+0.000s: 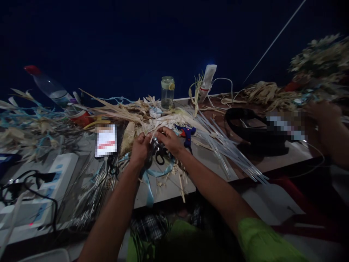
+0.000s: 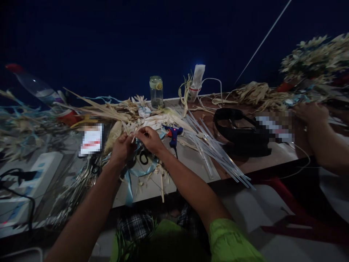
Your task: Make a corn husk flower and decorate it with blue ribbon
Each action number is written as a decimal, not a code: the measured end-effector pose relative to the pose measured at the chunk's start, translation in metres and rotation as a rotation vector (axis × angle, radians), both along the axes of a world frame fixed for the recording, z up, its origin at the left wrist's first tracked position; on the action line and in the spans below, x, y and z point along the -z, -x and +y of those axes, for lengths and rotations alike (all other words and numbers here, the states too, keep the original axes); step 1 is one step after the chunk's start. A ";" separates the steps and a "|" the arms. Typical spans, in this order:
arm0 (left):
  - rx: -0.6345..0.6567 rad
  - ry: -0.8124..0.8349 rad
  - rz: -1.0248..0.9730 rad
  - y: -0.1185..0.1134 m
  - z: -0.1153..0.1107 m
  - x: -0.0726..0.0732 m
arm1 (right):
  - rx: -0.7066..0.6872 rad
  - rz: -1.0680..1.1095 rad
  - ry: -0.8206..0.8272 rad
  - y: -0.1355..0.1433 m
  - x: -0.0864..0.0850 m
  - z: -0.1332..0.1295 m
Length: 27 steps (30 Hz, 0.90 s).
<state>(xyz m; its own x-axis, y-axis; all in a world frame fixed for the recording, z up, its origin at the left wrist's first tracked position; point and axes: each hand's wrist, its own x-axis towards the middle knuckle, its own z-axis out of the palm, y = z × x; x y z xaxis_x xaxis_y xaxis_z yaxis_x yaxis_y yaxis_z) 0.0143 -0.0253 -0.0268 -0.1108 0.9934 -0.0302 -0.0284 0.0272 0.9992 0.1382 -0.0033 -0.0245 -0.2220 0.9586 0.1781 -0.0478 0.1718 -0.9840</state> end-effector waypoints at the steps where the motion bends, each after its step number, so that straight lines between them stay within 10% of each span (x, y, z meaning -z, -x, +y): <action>1: 0.000 -0.016 0.028 0.000 0.000 0.000 | 0.016 -0.018 -0.008 0.000 -0.001 -0.001; 6: -0.052 -0.061 0.151 0.000 0.000 -0.001 | 0.101 -0.121 -0.071 0.000 0.000 0.002; 15: 0.062 0.070 -0.324 -0.004 -0.001 -0.008 | 0.118 -0.068 -0.019 -0.004 0.006 0.009; 27: 0.063 0.085 -0.471 0.001 0.000 -0.011 | 0.102 -0.002 0.005 -0.009 0.003 0.008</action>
<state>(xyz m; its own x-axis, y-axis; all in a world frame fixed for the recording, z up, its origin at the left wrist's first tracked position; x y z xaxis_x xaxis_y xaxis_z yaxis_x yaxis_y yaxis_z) 0.0135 -0.0249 -0.0160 -0.0048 0.9896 -0.1441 -0.4731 0.1247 0.8721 0.1472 0.0043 -0.0279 -0.1236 0.9771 0.1732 -0.0280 0.1710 -0.9849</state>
